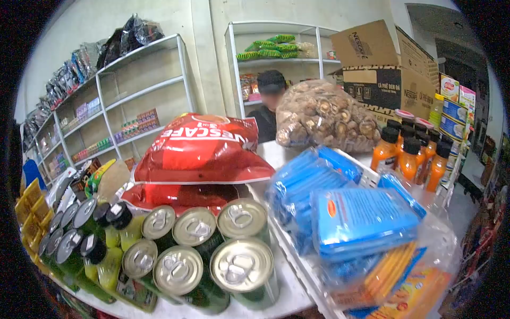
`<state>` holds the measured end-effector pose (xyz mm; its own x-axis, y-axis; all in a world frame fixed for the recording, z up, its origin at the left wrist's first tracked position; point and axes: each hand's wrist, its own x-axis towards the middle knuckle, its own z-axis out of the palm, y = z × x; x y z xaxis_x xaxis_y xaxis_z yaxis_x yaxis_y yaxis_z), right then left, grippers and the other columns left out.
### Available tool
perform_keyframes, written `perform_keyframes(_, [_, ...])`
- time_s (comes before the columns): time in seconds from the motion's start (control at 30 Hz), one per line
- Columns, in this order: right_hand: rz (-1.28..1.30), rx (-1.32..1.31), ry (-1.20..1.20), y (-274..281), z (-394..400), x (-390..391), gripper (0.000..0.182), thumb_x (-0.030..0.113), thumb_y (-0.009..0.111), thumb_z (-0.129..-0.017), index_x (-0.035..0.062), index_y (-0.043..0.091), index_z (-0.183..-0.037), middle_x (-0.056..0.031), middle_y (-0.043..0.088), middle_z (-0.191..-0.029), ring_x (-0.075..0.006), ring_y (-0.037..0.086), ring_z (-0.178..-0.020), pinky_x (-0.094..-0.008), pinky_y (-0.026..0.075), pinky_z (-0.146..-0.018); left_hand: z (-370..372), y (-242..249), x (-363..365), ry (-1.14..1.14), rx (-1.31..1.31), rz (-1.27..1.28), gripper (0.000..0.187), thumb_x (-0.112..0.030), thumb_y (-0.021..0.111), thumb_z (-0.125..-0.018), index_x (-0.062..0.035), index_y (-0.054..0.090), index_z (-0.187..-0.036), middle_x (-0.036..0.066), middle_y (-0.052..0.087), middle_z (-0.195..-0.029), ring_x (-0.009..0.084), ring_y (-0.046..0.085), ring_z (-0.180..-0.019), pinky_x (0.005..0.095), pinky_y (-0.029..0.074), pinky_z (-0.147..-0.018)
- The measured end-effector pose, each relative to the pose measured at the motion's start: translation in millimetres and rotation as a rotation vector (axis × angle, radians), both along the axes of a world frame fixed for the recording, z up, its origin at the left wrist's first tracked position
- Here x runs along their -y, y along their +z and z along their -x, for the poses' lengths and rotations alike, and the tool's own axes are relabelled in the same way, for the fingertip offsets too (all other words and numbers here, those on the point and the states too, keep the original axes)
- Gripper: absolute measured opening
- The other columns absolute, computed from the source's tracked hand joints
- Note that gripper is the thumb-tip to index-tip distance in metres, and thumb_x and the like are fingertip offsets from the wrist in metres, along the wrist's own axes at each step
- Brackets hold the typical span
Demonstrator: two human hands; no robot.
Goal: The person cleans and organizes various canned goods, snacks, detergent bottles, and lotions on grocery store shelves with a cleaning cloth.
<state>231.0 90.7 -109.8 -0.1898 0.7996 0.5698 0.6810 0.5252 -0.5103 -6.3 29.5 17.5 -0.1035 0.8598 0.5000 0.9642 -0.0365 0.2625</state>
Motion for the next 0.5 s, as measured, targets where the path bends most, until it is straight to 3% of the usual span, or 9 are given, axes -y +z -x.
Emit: perform_keyframes(0.5, [0.086,0.014,-0.023,12,20,-23,0.033,0.021,0.054,-0.073,-0.0003,0.057,-0.098,-0.0214,0.058,-0.094,-0.0372,0.051,-0.094,-0.0443,0.041,-0.082,6,3,-19,0.059,0.039,0.059,0.034,-0.022,0.058,-0.071,-0.006,0.056,-0.101,0.017,0.055,-0.102,0.0333,0.053,-0.093,0.0432,0.041,-0.081])
